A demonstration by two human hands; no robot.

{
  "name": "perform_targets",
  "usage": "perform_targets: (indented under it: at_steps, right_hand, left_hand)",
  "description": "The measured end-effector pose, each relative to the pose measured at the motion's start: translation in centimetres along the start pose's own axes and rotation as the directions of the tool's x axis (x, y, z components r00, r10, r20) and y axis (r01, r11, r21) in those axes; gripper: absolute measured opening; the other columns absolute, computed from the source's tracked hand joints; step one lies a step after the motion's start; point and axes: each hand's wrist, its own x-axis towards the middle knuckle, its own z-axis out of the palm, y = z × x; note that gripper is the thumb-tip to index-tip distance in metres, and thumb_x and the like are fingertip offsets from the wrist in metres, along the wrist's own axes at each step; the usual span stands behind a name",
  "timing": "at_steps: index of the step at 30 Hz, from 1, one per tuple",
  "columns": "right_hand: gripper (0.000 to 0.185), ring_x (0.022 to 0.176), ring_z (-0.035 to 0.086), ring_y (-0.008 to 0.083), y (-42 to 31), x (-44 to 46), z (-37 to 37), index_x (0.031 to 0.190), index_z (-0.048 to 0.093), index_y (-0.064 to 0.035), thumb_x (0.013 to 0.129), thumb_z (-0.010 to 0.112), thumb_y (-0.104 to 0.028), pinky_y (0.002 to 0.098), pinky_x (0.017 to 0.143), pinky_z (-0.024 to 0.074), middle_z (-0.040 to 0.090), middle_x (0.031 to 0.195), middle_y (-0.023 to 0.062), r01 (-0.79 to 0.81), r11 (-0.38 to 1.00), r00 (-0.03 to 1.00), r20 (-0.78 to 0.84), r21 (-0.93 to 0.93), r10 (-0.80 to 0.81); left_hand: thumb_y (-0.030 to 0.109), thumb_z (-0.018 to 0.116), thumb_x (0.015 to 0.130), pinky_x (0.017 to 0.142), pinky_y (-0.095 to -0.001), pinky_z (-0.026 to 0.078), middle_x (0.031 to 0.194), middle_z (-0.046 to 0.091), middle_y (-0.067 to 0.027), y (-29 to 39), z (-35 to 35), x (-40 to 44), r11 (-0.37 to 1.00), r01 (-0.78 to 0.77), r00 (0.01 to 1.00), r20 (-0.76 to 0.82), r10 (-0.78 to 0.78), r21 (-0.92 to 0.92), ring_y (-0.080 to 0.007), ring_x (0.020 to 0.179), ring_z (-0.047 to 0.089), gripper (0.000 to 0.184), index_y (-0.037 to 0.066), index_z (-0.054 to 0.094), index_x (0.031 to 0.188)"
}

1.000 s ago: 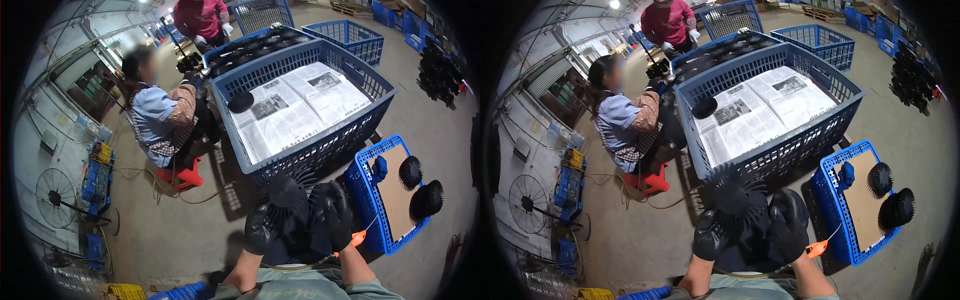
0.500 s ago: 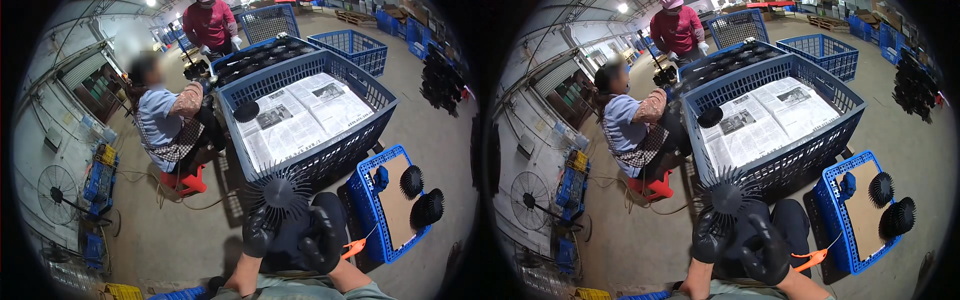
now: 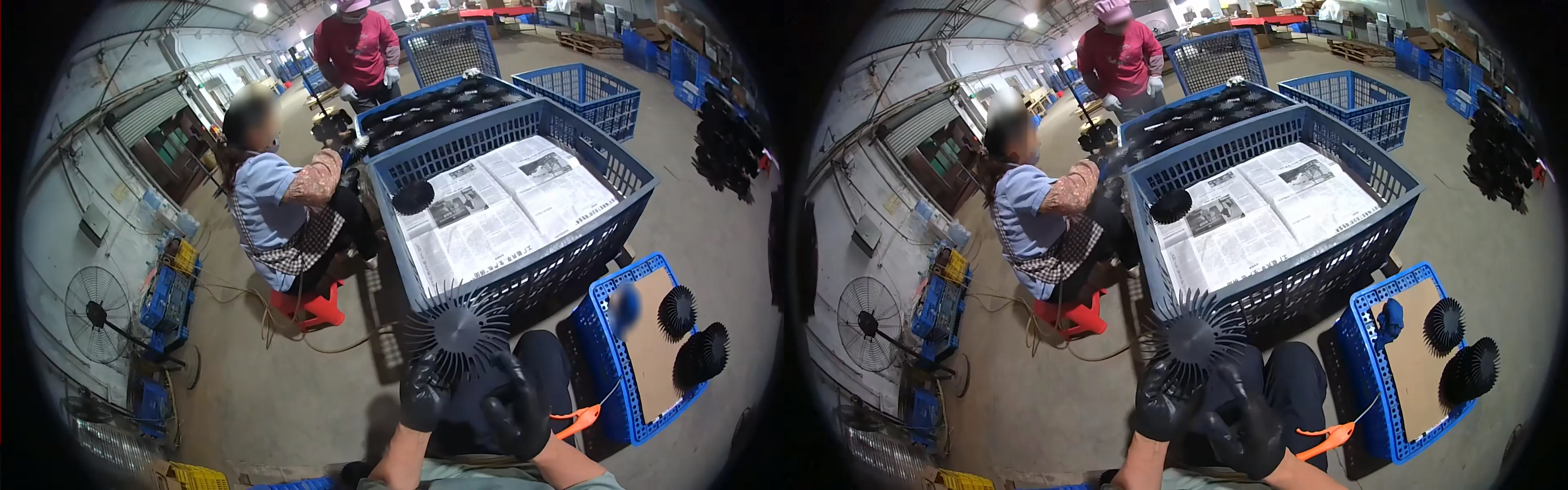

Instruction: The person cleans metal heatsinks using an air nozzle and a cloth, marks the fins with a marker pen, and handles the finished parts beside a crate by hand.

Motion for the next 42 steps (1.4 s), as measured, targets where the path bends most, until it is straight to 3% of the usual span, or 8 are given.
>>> perform_targets:
  at_steps: [7,15,22,25,27,30,32,42]
  right_hand:
    - [0.056,0.056,0.056,0.0107,0.6,-0.2,0.5,0.139,0.036,0.0082,0.088,0.057,-0.003,0.0251,0.055,0.0461,0.061,0.077,0.0103,0.013,0.999,0.999,0.044,-0.042,-0.011]
    - [0.062,0.065,0.066,0.0198,1.6,-0.5,0.4,0.135,0.043,0.0061,0.082,0.071,-0.009,0.0313,0.056,0.0501,0.058,0.122,0.0253,-0.072,0.996,0.995,0.068,-0.046,0.075]
    - [0.054,0.060,0.054,0.0105,3.9,-3.7,-2.6,0.136,0.042,0.0047,0.087,0.062,-0.006,0.0254,0.057,0.0453,0.062,0.113,0.0169,-0.145,0.986,0.987,-0.075,-0.076,0.139]
    - [0.048,0.085,0.054,0.0111,2.8,-4.3,-2.9,0.136,0.043,0.0045,0.091,0.053,-0.005,0.0251,0.073,0.0455,0.059,0.120,0.0163,-0.334,0.856,0.866,-0.230,0.393,0.443]
    - [0.044,0.111,0.056,0.0184,2.6,-4.3,-5.4,0.136,0.044,0.0034,0.093,0.046,-0.003,0.0294,0.088,0.0464,0.059,0.121,0.0167,-0.390,0.912,0.860,-0.304,0.126,0.410]
    - [0.045,0.109,0.058,0.0258,6.7,-7.7,-7.6,0.135,0.043,0.0057,0.094,0.049,-0.011,0.0344,0.093,0.0445,0.052,0.132,0.0207,-0.438,0.887,0.837,-0.426,-0.148,0.343]
    - [0.043,0.117,0.054,0.0289,8.2,-9.6,-8.8,0.134,0.045,0.0058,0.094,0.049,-0.011,0.0367,0.099,0.0404,0.053,0.131,0.0210,-0.564,0.825,0.735,-0.479,-0.039,0.480]
    - [0.023,0.082,0.062,0.0270,11.2,-16.1,-11.1,0.100,0.060,0.0038,0.090,0.063,-0.017,0.0382,0.075,0.0464,0.063,0.087,0.0163,-0.822,0.492,0.557,-0.582,-0.286,0.592]
  left_hand:
    - [0.014,0.046,0.095,0.101,-0.0423,0.046,0.121,0.061,-0.0174,-0.7,-3.3,0.7,0.964,-0.106,0.994,0.067,0.092,0.243,-0.0270,0.113,0.059,0.032,-0.002,0.056,0.120]
    - [0.016,0.046,0.096,0.103,-0.0445,0.045,0.124,0.058,-0.0192,0.3,-0.1,-0.7,0.998,0.005,0.999,0.042,-0.008,0.064,-0.0305,0.115,0.057,0.035,-0.004,0.053,0.125]
    - [0.016,0.043,0.097,0.102,-0.0472,0.044,0.125,0.058,-0.0207,0.5,0.7,-0.9,0.994,0.077,0.997,0.029,-0.075,-0.082,-0.0324,0.116,0.056,0.036,-0.006,0.052,0.124]
    - [0.016,0.042,0.097,0.102,-0.0473,0.044,0.125,0.058,-0.0202,0.5,-0.1,-0.4,0.997,0.061,0.997,0.040,-0.059,-0.043,-0.0319,0.116,0.057,0.037,-0.006,0.052,0.125]
    - [0.016,0.042,0.096,0.103,-0.0470,0.044,0.125,0.058,-0.0197,0.2,-0.6,-0.3,0.999,0.043,0.999,0.026,-0.042,-0.015,-0.0314,0.116,0.057,0.037,-0.006,0.052,0.125]
    - [0.015,0.041,0.096,0.104,-0.0460,0.043,0.126,0.058,-0.0189,0.4,-0.5,-0.2,0.999,0.042,0.999,0.000,-0.042,-0.016,-0.0305,0.117,0.056,0.038,-0.006,0.052,0.125]
    - [0.014,0.042,0.095,0.104,-0.0452,0.043,0.126,0.058,-0.0184,0.6,0.0,-0.1,0.998,0.058,0.998,0.022,-0.058,-0.030,-0.0300,0.118,0.056,0.037,-0.006,0.052,0.125]
    - [0.016,0.048,0.095,0.106,-0.0515,0.041,0.130,0.055,-0.0201,0.4,-0.6,0.3,0.998,0.049,0.999,0.007,-0.049,-0.043,-0.0330,0.120,0.053,0.036,-0.003,0.053,0.126]
